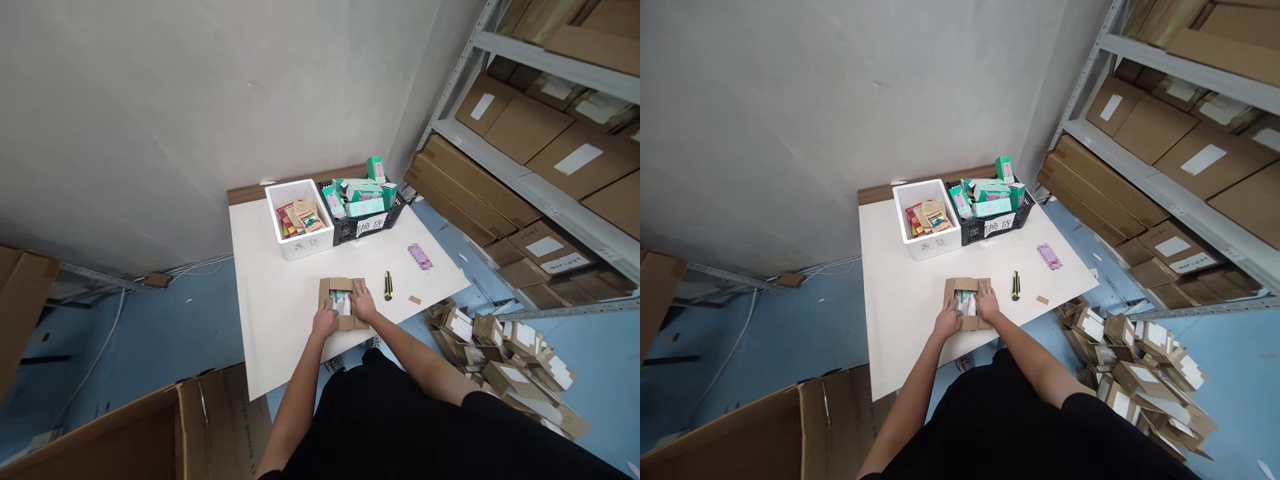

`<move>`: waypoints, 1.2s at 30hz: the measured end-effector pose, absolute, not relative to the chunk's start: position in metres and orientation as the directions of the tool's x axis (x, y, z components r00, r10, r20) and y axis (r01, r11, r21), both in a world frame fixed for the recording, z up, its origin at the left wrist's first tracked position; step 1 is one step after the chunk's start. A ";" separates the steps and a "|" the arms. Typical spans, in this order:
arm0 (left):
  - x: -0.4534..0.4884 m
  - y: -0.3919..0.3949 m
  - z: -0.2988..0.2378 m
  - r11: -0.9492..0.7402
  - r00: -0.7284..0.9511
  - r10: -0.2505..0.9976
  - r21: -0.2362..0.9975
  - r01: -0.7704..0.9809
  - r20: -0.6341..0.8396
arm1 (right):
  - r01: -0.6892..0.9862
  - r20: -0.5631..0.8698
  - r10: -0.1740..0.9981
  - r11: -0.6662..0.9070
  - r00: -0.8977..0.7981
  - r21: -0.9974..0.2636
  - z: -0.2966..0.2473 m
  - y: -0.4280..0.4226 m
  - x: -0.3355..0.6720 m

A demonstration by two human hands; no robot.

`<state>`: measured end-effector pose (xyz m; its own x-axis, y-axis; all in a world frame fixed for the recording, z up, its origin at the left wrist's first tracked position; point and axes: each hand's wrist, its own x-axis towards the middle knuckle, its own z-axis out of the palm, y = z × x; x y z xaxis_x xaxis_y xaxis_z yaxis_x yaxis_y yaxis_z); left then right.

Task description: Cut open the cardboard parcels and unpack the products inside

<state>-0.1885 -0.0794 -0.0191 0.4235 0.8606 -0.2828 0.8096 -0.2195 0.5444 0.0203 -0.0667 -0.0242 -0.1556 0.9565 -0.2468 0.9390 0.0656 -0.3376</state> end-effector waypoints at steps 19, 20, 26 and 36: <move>-0.192 -0.148 -0.077 -0.219 0.299 0.954 0.667 0.712 -0.005 | 0.943 -0.278 0.959 -0.037 -0.060 -0.332 -0.046 -0.009 0.005; -0.190 -0.149 -0.078 -0.216 0.269 0.963 0.659 0.721 0.021 | 0.931 -0.169 0.979 0.047 -0.115 -0.363 -0.049 -0.017 0.006; -0.179 -0.144 -0.074 -0.164 0.145 0.986 0.585 0.794 0.080 | 0.883 -0.107 0.925 0.308 -0.365 -0.353 -0.060 -0.058 -0.002; -0.165 -0.140 -0.073 -0.191 0.208 0.977 0.599 0.778 0.041 | 0.955 -0.343 0.891 0.281 -0.296 -0.095 -0.066 -0.057 -0.007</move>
